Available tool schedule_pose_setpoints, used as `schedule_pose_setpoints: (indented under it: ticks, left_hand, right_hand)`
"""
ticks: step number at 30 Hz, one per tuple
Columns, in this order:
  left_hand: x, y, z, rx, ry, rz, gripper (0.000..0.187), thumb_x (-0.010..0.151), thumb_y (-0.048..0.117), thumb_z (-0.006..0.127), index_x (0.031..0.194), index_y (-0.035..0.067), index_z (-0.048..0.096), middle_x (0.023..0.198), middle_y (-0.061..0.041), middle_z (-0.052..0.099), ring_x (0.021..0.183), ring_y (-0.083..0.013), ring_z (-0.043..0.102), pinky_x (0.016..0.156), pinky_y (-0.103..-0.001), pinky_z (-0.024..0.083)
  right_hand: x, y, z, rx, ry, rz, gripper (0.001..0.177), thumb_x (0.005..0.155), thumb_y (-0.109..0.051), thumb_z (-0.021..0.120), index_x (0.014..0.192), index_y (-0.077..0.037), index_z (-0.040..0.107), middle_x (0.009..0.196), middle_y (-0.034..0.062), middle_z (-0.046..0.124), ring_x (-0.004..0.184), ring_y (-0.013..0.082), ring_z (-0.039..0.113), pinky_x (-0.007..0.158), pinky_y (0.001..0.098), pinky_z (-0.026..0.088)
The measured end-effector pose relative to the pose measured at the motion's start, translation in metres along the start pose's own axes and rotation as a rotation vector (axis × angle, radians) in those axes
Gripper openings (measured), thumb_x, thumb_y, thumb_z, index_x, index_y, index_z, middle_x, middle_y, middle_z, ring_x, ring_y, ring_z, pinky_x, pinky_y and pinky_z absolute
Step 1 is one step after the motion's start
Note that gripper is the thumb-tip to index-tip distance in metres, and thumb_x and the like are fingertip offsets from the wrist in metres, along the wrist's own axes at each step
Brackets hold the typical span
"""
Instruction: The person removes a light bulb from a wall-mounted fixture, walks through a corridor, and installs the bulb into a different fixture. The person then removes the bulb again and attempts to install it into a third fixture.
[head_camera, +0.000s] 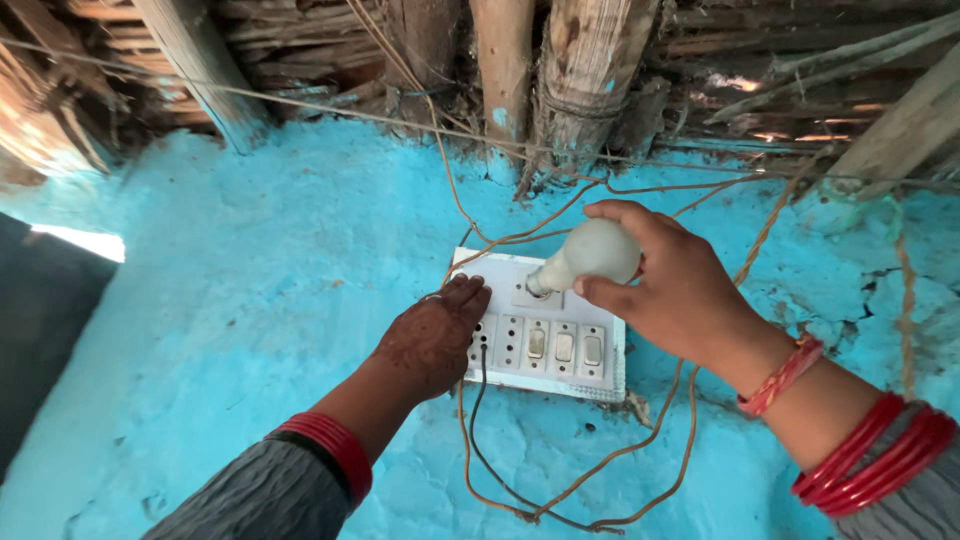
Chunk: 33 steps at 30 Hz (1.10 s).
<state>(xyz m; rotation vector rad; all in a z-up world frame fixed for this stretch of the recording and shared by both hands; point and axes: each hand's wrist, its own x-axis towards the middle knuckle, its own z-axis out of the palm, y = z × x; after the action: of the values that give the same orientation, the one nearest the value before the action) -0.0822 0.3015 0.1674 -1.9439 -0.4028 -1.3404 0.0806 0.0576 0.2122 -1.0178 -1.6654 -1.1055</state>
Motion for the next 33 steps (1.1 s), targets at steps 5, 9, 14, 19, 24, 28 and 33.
schedule_pose_setpoints:
  ticks: [5,9,14,19,24,28,33]
  left_hand:
    - [0.015,-0.005,0.019,-0.008,-0.041,-0.043,0.06,0.082,0.008,0.059,0.141,0.001,0.05,0.154,-0.017,0.044,0.144,-0.0318,0.039,0.116,-0.042,0.032]
    - [0.012,-0.009,0.033,-0.005,0.101,0.015,0.053,0.084,0.009,0.058,0.136,0.0,0.055,0.151,-0.018,0.048,0.143,-0.0319,0.042,0.116,-0.044,0.034]
    - [0.01,-0.01,0.034,0.051,0.084,-0.013,0.055,0.085,0.007,0.057,0.14,0.004,0.054,0.156,-0.015,0.046,0.145,-0.0275,0.04,0.117,-0.043,0.032]
    - [0.016,0.0,0.022,0.07,-0.095,-0.125,0.057,0.088,0.023,0.063,0.142,0.01,0.051,0.157,-0.008,0.04,0.147,-0.0226,0.033,0.121,-0.045,0.023]
    - [0.012,0.005,0.015,0.133,-0.068,-0.132,0.06,0.09,0.027,0.063,0.146,0.015,0.048,0.158,-0.004,0.04,0.147,-0.0195,0.033,0.122,-0.047,0.02]
    - [0.016,0.008,0.013,0.109,-0.101,-0.174,0.058,0.09,0.025,0.061,0.146,0.017,0.047,0.159,-0.001,0.038,0.147,-0.0185,0.031,0.12,-0.047,0.021]
    - [0.016,0.009,0.011,0.095,-0.161,-0.223,0.059,0.09,0.026,0.062,0.147,0.019,0.047,0.161,0.0,0.037,0.149,-0.0181,0.031,0.121,-0.047,0.022]
  right_hand:
    - [0.001,0.002,0.005,-0.217,-0.049,-0.046,0.071,0.071,-0.019,0.085,0.136,-0.018,0.058,0.129,0.013,0.065,0.117,0.0317,0.062,0.1,0.0412,0.05]
    - [0.001,0.0,0.009,-0.253,-0.086,-0.033,0.068,0.07,-0.014,0.084,0.134,-0.019,0.061,0.128,0.0104,0.065,0.12,0.0309,0.06,0.104,0.0405,0.048]
    - [0.002,-0.001,0.018,-0.214,-0.045,-0.174,0.066,0.07,-0.01,0.083,0.133,-0.016,0.062,0.127,0.0104,0.065,0.118,0.0316,0.062,0.102,0.0401,0.049]
    - [0.006,0.005,0.029,-0.284,-0.06,-0.206,0.065,0.073,-0.011,0.082,0.134,-0.018,0.061,0.124,0.0104,0.064,0.115,0.0315,0.062,0.099,0.0407,0.051]
    - [0.011,0.008,0.037,-0.3,-0.086,-0.211,0.066,0.074,-0.01,0.081,0.136,-0.019,0.059,0.127,0.0101,0.063,0.114,0.031,0.062,0.098,0.0402,0.052]
    - [0.015,0.008,0.04,-0.333,-0.105,-0.203,0.069,0.072,-0.01,0.083,0.136,-0.019,0.059,0.126,0.0109,0.062,0.113,0.0321,0.063,0.096,0.0411,0.052]
    - [0.025,0.008,0.042,-0.331,-0.153,-0.185,0.076,0.068,-0.005,0.085,0.138,-0.019,0.059,0.125,0.012,0.063,0.11,0.0334,0.063,0.096,0.0409,0.053]
